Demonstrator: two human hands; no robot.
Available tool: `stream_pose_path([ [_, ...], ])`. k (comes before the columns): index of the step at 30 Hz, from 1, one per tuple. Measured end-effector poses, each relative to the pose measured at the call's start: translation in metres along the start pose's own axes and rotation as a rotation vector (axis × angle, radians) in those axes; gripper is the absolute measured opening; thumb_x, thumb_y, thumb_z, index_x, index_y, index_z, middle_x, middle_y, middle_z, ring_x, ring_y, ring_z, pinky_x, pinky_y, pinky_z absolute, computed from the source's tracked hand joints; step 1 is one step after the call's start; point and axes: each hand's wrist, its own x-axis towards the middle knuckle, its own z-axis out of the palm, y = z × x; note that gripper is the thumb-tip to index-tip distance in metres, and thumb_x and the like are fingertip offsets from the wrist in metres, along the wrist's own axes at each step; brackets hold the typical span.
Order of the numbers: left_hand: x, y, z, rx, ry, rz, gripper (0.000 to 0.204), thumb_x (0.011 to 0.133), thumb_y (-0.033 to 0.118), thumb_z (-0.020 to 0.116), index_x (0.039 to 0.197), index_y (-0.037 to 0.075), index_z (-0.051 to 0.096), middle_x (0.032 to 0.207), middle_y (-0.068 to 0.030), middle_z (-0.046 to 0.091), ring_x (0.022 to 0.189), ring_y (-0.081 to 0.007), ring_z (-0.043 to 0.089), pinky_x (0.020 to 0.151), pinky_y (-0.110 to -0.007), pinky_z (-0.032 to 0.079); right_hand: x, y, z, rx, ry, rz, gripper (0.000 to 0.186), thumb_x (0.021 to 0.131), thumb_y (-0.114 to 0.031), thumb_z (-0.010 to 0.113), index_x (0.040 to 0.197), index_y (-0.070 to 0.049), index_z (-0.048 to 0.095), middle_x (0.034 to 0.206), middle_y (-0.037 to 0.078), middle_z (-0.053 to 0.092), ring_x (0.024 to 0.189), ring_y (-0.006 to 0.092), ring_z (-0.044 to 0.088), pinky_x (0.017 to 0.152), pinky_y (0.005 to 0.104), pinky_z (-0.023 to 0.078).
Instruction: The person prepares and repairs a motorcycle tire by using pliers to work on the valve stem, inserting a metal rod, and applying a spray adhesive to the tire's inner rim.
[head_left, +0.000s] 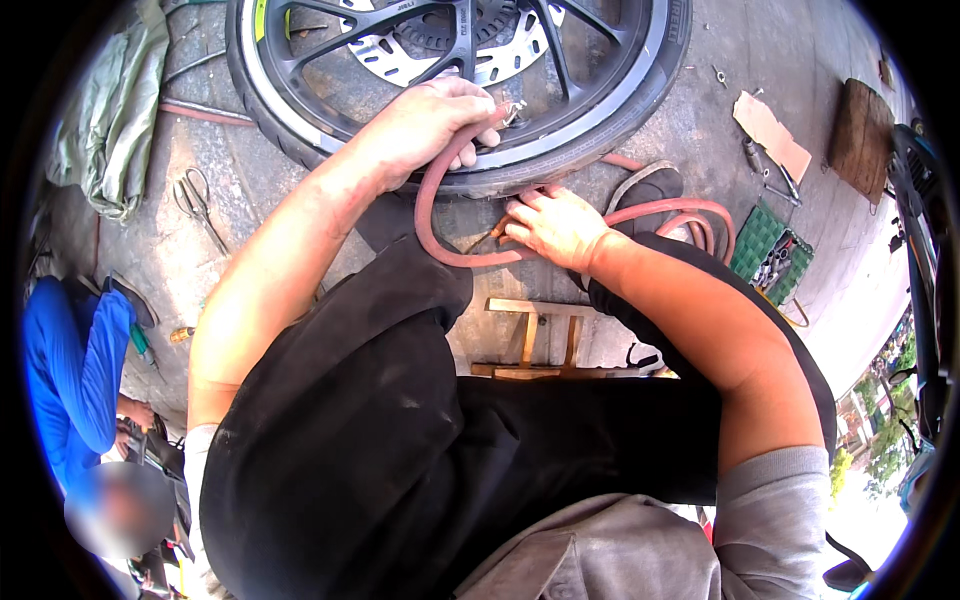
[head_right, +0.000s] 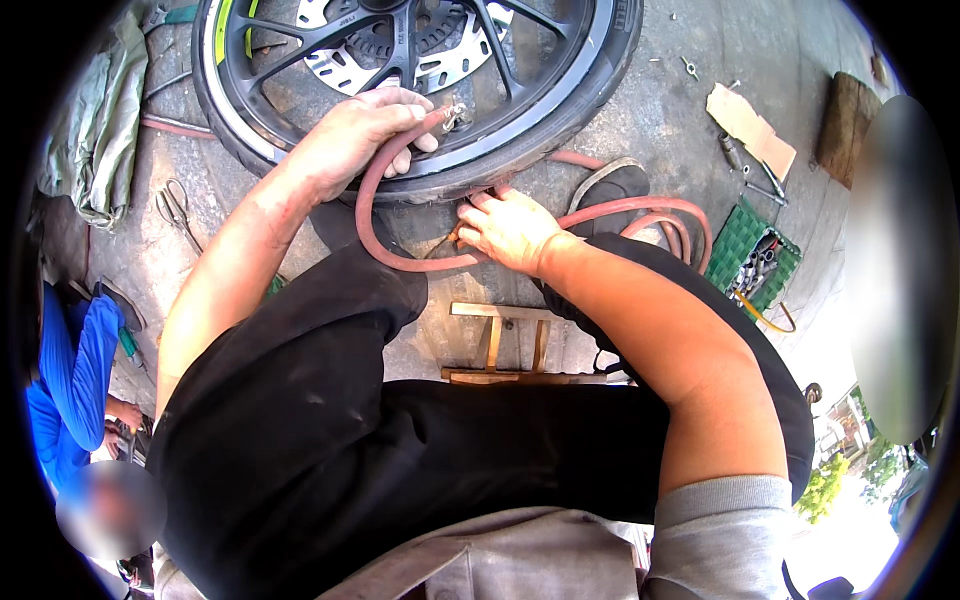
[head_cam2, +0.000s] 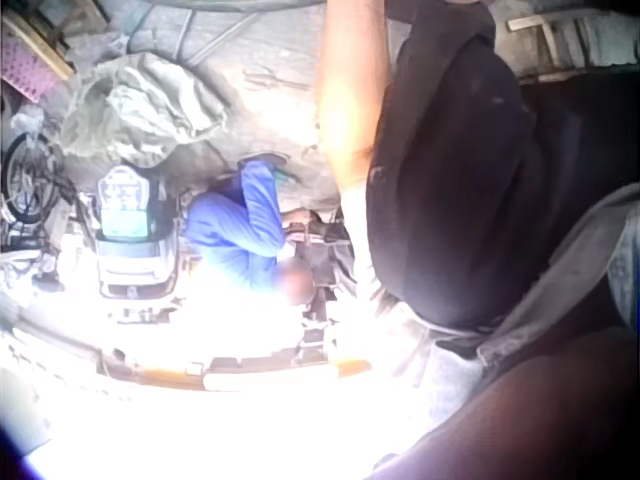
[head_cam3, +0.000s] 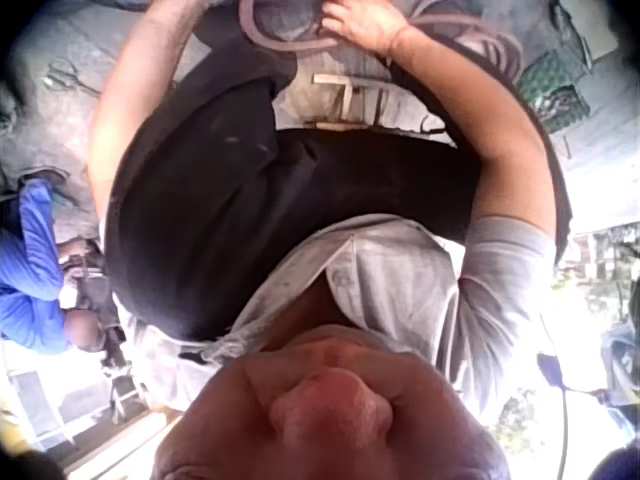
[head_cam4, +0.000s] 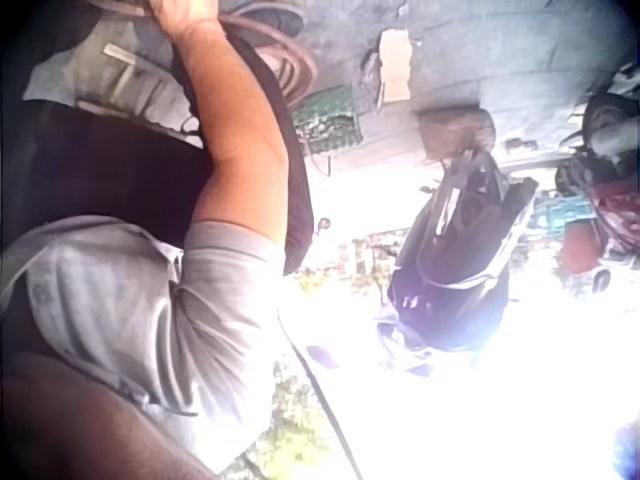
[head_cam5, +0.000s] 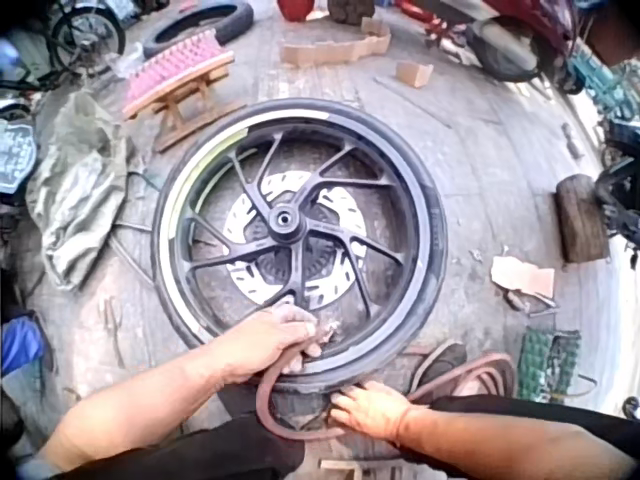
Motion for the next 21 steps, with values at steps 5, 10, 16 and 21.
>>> stream_pose_path([
  [5,0.027,-0.014,0.026,0.868,0.267,0.252,0.041,0.102,0.035,0.07,0.13,0.006,0.075,0.115,-0.017,0.079,0.108,-0.031,0.076,0.093,-0.043,0.059,0.011,-0.003,-0.014,-0.04,-0.054,0.023,0.03,0.099,-0.035,0.061,0.124,-0.023,0.075,0.133,0.003,0.063,0.126,0.0288,0.062,0.109,0.0507,0.049],
  [10,0.027,-0.003,0.024,1.17,0.22,0.313,0.035,0.099,0.033,0.073,0.123,0.008,0.078,0.11,-0.0184,0.079,0.105,-0.0376,0.076,0.093,-0.049,0.06,0.021,0.0,-0.02,0.055,-0.16,0.104,0.03,0.103,-0.034,0.059,0.126,-0.025,0.075,0.13,0.009,0.069,0.124,0.0311,0.067,0.107,0.0491,0.052],
  [16,0.032,-0.011,0.018,1.321,0.217,0.583,0.022,0.096,0.024,0.073,0.109,0.007,0.078,0.098,-0.0139,0.077,0.094,-0.0362,0.077,0.084,-0.05,0.062,0.027,0.003,-0.002,0.12,-0.162,0.297,0.031,0.105,-0.03,0.056,0.127,-0.016,0.072,0.127,0.017,0.073,0.123,0.0381,0.07,0.109,0.0541,0.051],
  [21,0.041,-0.017,0.008,1.274,0.181,0.618,0.02,0.095,0.022,0.075,0.109,0.008,0.078,0.098,-0.0134,0.077,0.097,-0.035,0.076,0.085,-0.049,0.061,0.01,0.005,-0.058,0.14,-0.44,0.282,0.027,0.103,-0.027,0.055,0.12,-0.017,0.073,0.108,0.013,0.079,0.111,0.034,0.075,0.1,0.0514,0.054],
])
